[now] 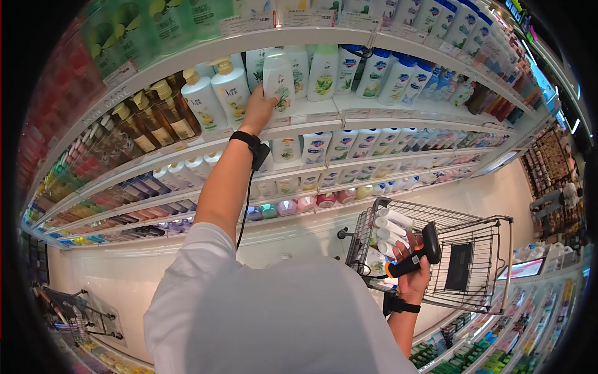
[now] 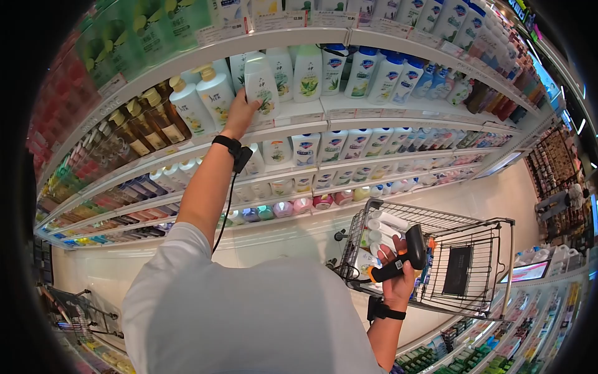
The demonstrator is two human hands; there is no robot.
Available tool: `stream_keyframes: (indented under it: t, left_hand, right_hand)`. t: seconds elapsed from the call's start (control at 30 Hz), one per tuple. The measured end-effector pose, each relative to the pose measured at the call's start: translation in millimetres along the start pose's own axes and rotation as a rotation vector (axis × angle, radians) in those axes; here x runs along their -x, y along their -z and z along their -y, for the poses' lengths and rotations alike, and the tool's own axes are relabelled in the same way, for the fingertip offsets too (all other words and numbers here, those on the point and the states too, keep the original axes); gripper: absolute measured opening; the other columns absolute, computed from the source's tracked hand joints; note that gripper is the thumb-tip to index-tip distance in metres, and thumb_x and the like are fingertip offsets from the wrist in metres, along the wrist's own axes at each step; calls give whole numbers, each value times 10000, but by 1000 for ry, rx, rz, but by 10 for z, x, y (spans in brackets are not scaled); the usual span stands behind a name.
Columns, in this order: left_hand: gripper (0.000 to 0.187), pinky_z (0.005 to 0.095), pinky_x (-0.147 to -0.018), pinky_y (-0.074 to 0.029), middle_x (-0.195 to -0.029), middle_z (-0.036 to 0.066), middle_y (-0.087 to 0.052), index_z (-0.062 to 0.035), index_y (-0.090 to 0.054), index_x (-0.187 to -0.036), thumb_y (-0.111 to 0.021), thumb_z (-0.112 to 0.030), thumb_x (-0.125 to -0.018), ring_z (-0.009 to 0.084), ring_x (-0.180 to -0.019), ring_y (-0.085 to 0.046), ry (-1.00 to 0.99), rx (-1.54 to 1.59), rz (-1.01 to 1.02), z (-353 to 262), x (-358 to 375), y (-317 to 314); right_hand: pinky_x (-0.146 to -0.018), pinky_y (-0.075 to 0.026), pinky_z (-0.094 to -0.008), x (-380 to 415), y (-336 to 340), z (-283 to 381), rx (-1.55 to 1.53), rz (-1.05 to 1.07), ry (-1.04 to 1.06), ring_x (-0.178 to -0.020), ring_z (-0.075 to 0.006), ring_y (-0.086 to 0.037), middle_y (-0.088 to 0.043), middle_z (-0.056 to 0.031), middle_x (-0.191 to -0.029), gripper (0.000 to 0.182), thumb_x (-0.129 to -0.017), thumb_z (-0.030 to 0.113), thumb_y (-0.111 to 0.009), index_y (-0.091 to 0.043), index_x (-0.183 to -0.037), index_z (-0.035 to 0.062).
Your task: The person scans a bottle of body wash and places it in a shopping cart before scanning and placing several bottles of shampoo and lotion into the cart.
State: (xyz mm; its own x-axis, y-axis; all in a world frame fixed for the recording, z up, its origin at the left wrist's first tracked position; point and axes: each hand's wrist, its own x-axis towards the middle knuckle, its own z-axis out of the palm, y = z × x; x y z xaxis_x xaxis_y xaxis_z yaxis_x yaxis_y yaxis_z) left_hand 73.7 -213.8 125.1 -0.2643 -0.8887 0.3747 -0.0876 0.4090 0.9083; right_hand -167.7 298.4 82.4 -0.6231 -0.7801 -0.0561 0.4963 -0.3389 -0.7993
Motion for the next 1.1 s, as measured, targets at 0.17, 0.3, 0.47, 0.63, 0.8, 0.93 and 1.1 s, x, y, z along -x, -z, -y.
stream_keyframes:
  t: [0.17, 0.3, 0.47, 0.63, 0.8, 0.93, 1.1]
  left_hand:
    - [522, 431, -966, -478, -1216, 257, -614, 64, -467, -1342, -628, -67, -863, 405, -1073, -621, -157, -315, -116, -249, 265, -70]
    - [445, 433, -876, -522, -1187, 220, -628, 58, -537, -1278, -609, -45, -852, 359, -982, -663, -659, -918, -242, -634, 579, -262]
    - [375, 421, -764, -566, -1141, 185, -655, -7, -639, -1180, -627, -16, -806, 319, -930, -688, -466, -1276, 434, -659, 291, -513]
    - [222, 376, -790, -573, -1110, 149, -673, -47, -733, -1045, -636, -70, -847, 299, -980, -690, -388, -1693, 714, -598, -59, -605]
    - [215, 358, -825, -561, -1124, 128, -670, -60, -742, -1048, -630, -82, -866, 287, -1028, -678, -397, -1719, 756, -539, -106, -590]
    - [204, 360, -804, -562, -1138, 122, -664, -59, -745, -1031, -629, -79, -865, 282, -1019, -681, -423, -1727, 756, -482, -98, -533]
    - [175, 365, -779, -567, -1109, 130, -661, -54, -746, -996, -655, -98, -852, 291, -990, -685, -419, -1727, 764, -433, -87, -429]
  right_hand:
    - [-999, -510, -470, -34, 34, -43, -6, -5, -2, -1163, -346, -603, -477, -176, -1434, 705, -809, 385, -758, -481, -1378, 74]
    - [-985, -519, -469, -45, 17, -77, -24, -5, -17, -1160, -342, -605, -483, -170, -1429, 689, -810, 374, -760, -491, -1371, 76]
    - [-973, -526, -472, -70, 19, -88, -9, 25, -42, -1154, -345, -604, -481, -169, -1429, 689, -804, 357, -769, -493, -1373, 84]
    - [-961, -531, -469, -40, 22, -107, 1, -2, -38, -1145, -347, -603, -485, -162, -1424, 720, -787, 377, -788, -490, -1377, 90]
    - [-955, -531, -469, 19, 116, -128, 9, -36, -28, -1134, -344, -612, -496, -152, -1417, 700, -803, 380, -776, -491, -1377, 99]
    - [-947, -534, -464, 42, 196, -150, 13, -65, -31, -1130, -341, -618, -499, -146, -1416, 678, -818, 388, -757, -493, -1372, 98]
    - [-939, -533, -466, 35, 232, -178, 20, -86, -44, -1135, -342, -613, -508, -144, -1406, 665, -827, 392, -745, -494, -1372, 106]
